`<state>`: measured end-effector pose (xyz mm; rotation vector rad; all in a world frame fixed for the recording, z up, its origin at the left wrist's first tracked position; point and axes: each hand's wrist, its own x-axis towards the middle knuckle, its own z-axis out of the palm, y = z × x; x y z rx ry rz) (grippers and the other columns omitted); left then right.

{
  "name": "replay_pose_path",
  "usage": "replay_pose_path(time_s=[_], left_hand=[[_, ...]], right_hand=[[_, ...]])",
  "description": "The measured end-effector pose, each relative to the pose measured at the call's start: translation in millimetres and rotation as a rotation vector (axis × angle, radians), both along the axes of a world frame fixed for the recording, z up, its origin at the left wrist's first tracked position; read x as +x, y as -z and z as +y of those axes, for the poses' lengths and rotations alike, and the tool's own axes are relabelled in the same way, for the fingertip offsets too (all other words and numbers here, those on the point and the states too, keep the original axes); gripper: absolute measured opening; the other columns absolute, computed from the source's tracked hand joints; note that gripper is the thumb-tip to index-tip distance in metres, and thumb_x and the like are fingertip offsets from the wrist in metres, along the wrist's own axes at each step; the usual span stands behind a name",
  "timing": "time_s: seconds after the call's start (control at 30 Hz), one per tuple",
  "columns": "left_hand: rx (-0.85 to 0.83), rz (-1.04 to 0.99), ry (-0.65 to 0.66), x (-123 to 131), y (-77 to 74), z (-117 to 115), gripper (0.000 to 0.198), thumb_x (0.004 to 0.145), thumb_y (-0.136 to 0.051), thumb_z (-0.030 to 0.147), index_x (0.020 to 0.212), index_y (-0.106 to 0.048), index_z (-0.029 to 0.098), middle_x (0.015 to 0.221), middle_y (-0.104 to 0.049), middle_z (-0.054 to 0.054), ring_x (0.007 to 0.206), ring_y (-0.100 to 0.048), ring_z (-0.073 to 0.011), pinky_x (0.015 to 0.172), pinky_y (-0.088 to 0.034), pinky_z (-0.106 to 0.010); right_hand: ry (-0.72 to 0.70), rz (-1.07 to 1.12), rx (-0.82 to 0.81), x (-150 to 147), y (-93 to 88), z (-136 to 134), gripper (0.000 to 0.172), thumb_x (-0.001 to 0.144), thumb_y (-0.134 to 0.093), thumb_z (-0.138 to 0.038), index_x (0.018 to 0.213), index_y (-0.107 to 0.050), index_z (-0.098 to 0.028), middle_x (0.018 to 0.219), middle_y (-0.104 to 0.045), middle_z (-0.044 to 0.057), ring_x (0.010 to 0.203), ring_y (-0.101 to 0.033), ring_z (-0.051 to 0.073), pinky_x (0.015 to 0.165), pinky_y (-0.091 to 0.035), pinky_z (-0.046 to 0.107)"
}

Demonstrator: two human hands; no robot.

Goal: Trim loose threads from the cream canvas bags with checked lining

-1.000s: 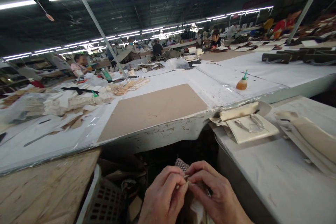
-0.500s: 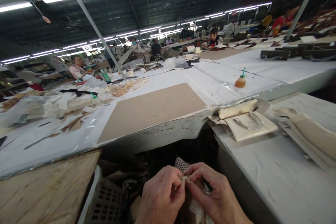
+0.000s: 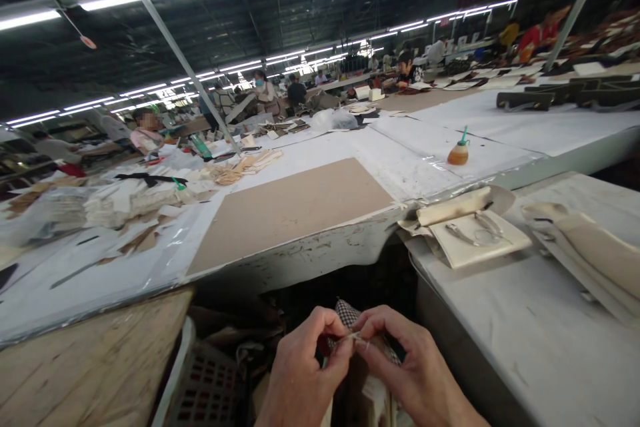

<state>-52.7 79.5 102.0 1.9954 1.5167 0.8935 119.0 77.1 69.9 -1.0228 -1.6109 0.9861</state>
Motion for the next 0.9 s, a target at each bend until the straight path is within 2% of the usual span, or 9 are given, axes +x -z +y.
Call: replay_pose_path(time_s=[0.13,0.3,0.43,0.63,0.77,0.9], left_hand=[[0.000,0.026,0.046,-4.3,-1.9,1.5,0.013,0.078,-0.054,0.011,0.071,-0.058,0.020,0.067,-0.061,0.004,0.060,-0.055,-0.0110,0.060,-0.042,-0.021],[-0.017,0.040,0.031,-7.1,-3.5,-1.9,0.012,0.079,-0.054,0.012,0.072,-0.058,0.021,0.068,-0.061,0.003,0.060,-0.055,-0.0113,0.059,-0.042,-0.021],[-0.075,0.019,0.027,-6.6,-4.5,-5.2,0.008,0.079,-0.057,0.015,0.077,-0.059,0.021,0.070,-0.063,0.004,0.062,-0.056,-0.0116,0.061,-0.044,-0.021],[-0.136,-0.075,0.022,-12.1,-3.1,-4.0,0.011,0.077,-0.057,0.014,0.084,-0.063,0.021,0.076,-0.067,0.001,0.067,-0.060,-0.0136,0.064,-0.048,-0.021],[-0.160,-0.108,0.021,-15.4,-3.4,-3.3,0.004,0.077,-0.061,0.017,0.077,-0.064,0.021,0.072,-0.067,0.002,0.065,-0.059,-0.0131,0.061,-0.046,-0.020],[-0.166,-0.088,0.023,-15.4,-3.6,-4.6,0.003,0.077,-0.064,0.018,0.076,-0.065,0.021,0.069,-0.065,0.004,0.063,-0.057,-0.0122,0.060,-0.045,-0.020]], right_hand=[[-0.001,-0.023,0.114,-1.1,3.0,0.6,0.007,0.090,-0.061,-0.021,0.084,-0.064,-0.021,0.096,-0.068,0.003,0.088,-0.068,0.015,0.079,-0.053,0.020],[0.048,-0.109,0.215,-6.8,9.0,-2.6,0.008,0.091,-0.058,-0.018,0.087,-0.064,-0.021,0.098,-0.068,0.004,0.088,-0.068,0.016,0.078,-0.053,0.023],[0.081,-0.092,0.176,-9.1,8.4,-2.2,0.009,0.086,-0.059,-0.013,0.081,-0.062,-0.020,0.095,-0.067,0.004,0.088,-0.066,0.017,0.078,-0.053,0.027],[0.006,-0.022,0.059,-12.5,0.1,-0.2,0.013,0.078,-0.061,-0.008,0.071,-0.063,-0.019,0.096,-0.067,0.004,0.092,-0.066,0.019,0.084,-0.051,0.028],[0.003,0.035,-0.031,-16.2,-3.9,0.8,0.014,0.079,-0.063,-0.011,0.068,-0.062,-0.019,0.091,-0.066,0.003,0.085,-0.066,0.016,0.078,-0.051,0.025],[0.028,0.006,-0.041,-18.1,-3.1,3.4,0.015,0.082,-0.061,-0.013,0.067,-0.061,-0.018,0.089,-0.066,0.003,0.082,-0.066,0.016,0.075,-0.051,0.025]])
